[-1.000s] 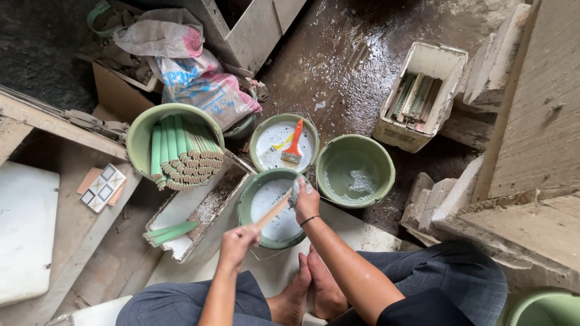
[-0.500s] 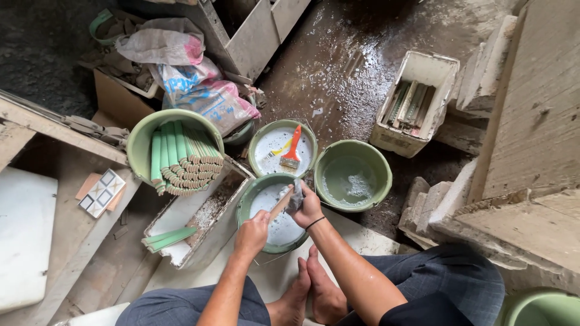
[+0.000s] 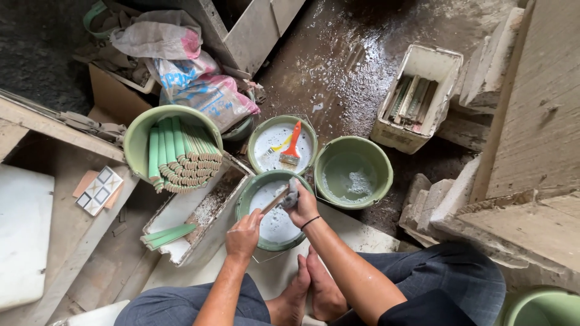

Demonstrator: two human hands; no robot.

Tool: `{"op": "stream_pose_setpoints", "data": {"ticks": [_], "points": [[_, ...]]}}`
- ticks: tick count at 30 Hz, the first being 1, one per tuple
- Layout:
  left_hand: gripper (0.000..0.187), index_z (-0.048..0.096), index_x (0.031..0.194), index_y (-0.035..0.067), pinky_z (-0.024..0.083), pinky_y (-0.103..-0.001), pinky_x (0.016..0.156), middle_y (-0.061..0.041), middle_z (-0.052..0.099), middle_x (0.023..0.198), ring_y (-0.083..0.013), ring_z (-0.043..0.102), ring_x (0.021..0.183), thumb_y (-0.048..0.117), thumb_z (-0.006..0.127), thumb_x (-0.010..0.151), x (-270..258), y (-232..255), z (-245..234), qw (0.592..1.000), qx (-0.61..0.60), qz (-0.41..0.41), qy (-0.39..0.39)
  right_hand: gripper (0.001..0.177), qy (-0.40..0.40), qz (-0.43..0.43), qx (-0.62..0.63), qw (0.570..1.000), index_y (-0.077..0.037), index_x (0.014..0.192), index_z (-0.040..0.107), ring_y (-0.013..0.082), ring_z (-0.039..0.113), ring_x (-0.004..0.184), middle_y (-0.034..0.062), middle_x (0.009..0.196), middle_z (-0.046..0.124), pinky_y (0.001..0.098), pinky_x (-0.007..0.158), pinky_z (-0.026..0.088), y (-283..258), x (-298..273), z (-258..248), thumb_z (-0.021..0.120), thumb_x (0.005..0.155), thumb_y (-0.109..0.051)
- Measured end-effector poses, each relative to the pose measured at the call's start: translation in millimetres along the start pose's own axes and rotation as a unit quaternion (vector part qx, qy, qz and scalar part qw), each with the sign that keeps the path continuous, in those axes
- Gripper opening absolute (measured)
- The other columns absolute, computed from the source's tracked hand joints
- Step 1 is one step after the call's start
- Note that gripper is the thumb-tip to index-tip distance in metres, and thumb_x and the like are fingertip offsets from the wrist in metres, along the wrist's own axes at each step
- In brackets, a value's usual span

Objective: The person scrubs a wooden stick with a cloth in soapy water, rinses it in a second bucket, and then uses a brush to apply a white substance to the stick. The person repeats this process with another stick.

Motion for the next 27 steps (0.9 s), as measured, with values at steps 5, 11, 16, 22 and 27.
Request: {"op": "stream_pose_setpoints", "data": {"ticks": [5,11,16,22,27], "points": [[0.024,0.072,0.111,0.032,0.057,-0.029,0.052,0.005,0.057,0.064,-0.0145,0.067,0.057,0.048,0.061,0.098,0.3,-5.0,-4.7,1.0,-0.011,0.013,0.002,0.017,-0.017,-0.039,-0.103,0.994,-0.006,0.087,0.065,0.0224,0.069,0.067,0.0121,0.077,0.069,0.0401,0.062,0.059,17.8,65.5,-37.5,0.074,0.094,-0.019],[0.028,0.072,0.115,0.03,0.06,-0.034,0.059,0.0,0.066,0.072,-0.02,0.073,0.066,0.047,0.055,0.102,-7.4,11.5,8.9,0.99,-0.094,-0.067,-0.078,0.016,0.062,-0.069,-0.018,0.996,-0.006,0.097,0.063,0.0196,0.068,0.067,0.0101,0.077,0.067,0.0405,0.066,0.061,15.8,44.5,-40.8,0.061,0.101,-0.022],[0.029,0.068,0.109,0.026,0.061,-0.052,0.074,-0.017,0.075,0.079,-0.0406,0.076,0.085,0.044,0.046,0.106,-23.9,30.7,54.2,0.868,-0.286,-0.29,-0.283,0.027,0.036,-0.103,-0.086,0.99,-0.007,0.111,0.067,0.0171,0.069,0.083,0.0068,0.092,0.07,0.0425,0.081,0.061,15.0,20.7,-18.5,0.067,0.101,-0.032],[0.017,0.057,0.102,0.017,0.06,-0.053,0.076,-0.021,0.073,0.077,-0.0446,0.074,0.085,0.023,0.042,0.1,-14.5,40.4,75.3,0.854,-0.326,-0.327,-0.241,0.026,0.063,-0.213,-0.364,0.905,-0.002,0.093,0.078,0.013,0.064,0.061,0.0094,0.071,0.071,0.0308,0.055,0.055,37.4,35.5,-31.3,0.084,0.086,-0.027],[0.022,0.055,0.105,0.013,0.058,-0.057,0.075,-0.026,0.072,0.08,-0.0469,0.074,0.085,0.023,0.035,0.103,-21.2,66.9,25.8,0.852,-0.305,-0.267,-0.331,0.038,0.16,-0.206,-0.338,0.904,-0.004,0.102,0.077,0.0197,0.073,0.087,0.0137,0.088,0.076,0.0388,0.079,0.059,-0.7,24.7,-25.4,0.082,0.087,-0.039]]}}
Point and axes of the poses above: each hand's wrist, its own x-axis towards the middle knuckle, its own z-axis out of the palm, y = z × x, the point moved 5 cm from there along x, towards the middle knuckle
